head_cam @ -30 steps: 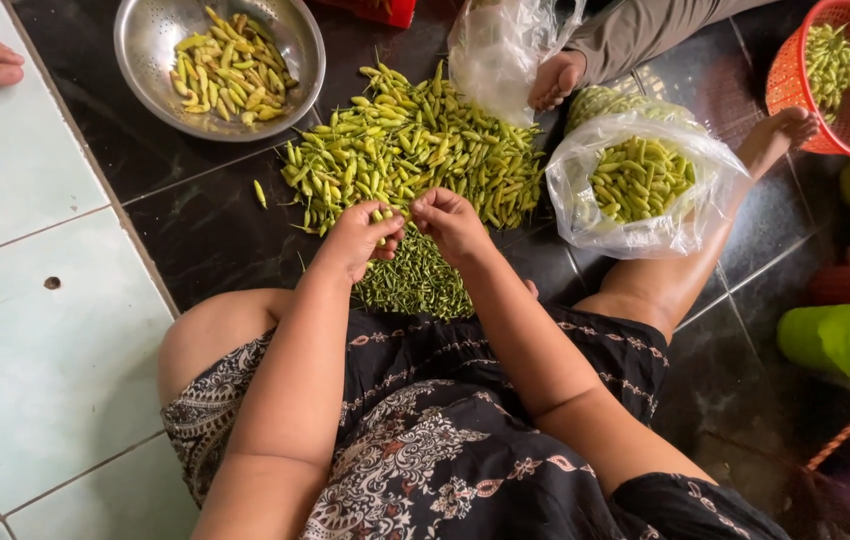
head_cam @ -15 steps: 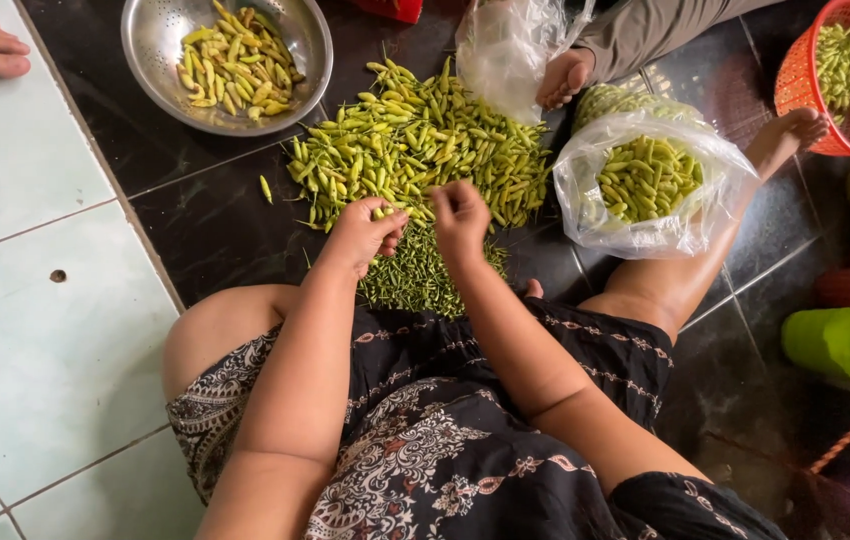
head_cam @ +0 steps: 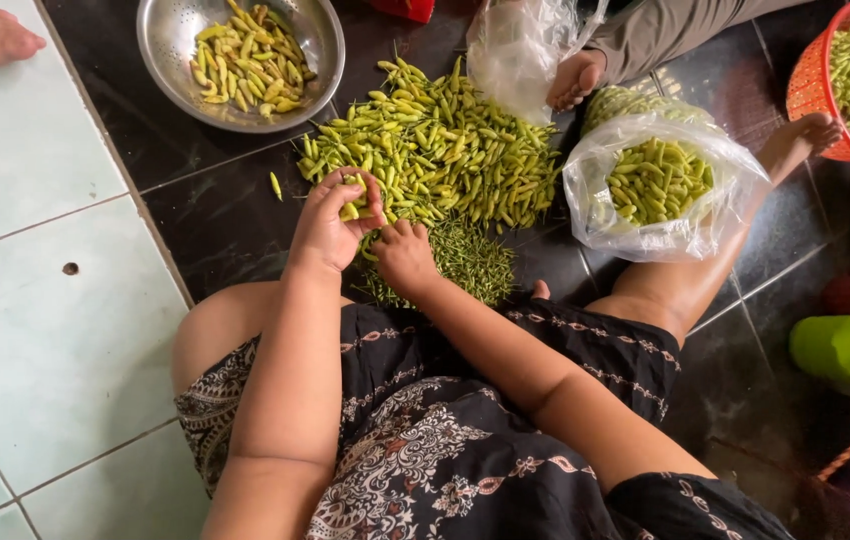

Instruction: A person sits on the floor and manually removes the stems from small green chilies, sorting the cleaned chilies into a metal bowl.

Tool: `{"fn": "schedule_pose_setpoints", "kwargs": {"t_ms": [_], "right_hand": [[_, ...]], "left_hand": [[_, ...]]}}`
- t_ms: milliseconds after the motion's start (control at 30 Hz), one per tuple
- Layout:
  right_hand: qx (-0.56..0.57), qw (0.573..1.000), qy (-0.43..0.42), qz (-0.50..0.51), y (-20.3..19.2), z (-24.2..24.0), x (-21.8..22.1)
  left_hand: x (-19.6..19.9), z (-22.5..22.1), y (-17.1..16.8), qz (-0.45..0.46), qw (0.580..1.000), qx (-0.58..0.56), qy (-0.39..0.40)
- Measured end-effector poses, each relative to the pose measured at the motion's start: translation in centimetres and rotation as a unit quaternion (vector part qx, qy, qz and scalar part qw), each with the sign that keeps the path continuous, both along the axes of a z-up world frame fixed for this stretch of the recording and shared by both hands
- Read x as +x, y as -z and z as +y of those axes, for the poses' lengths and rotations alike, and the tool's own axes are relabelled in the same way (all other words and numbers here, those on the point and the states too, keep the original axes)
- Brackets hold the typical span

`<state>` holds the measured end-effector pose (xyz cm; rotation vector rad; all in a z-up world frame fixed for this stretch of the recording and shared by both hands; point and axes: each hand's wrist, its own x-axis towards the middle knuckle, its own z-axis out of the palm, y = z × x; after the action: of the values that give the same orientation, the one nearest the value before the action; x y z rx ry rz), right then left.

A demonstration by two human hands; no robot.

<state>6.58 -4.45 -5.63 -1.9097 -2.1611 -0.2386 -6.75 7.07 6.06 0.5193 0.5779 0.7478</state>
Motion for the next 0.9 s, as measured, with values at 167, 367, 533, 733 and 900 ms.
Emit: {"fn": "schedule_pose_setpoints", "kwargs": {"t_ms": [167,367,533,733,900], "right_hand": [[0.017,0.999,0.019,0.041,-1.4,0.1,0.0],[0.067,0.963,0.091,0.244,-11.0,-0.3,1.0],[0.156,0.921,0.050,0.352,-14.2,0.7,1.0],[0.177,0.872,0.091,0.447,-14.8,-2.3,3.4],[0.136,0.860,0.128,0.474,-12.1,-11.2,5.8]], "left_hand": [[0.1,1.1,1.0,-0.043,0.991,-0.125,-0.034],[1.1,1.9,6.1,-0.094,0.971,-0.202,-0.085],[2.7,0.1,4.7,-0.086,0.967,-0.226,-0.075],[2.5,-0.9,5.9,-0.035,0.974,-0.223,-0.022],[5.2,-2.8,7.9,0.060,0.967,-0.247,0.018]]}}
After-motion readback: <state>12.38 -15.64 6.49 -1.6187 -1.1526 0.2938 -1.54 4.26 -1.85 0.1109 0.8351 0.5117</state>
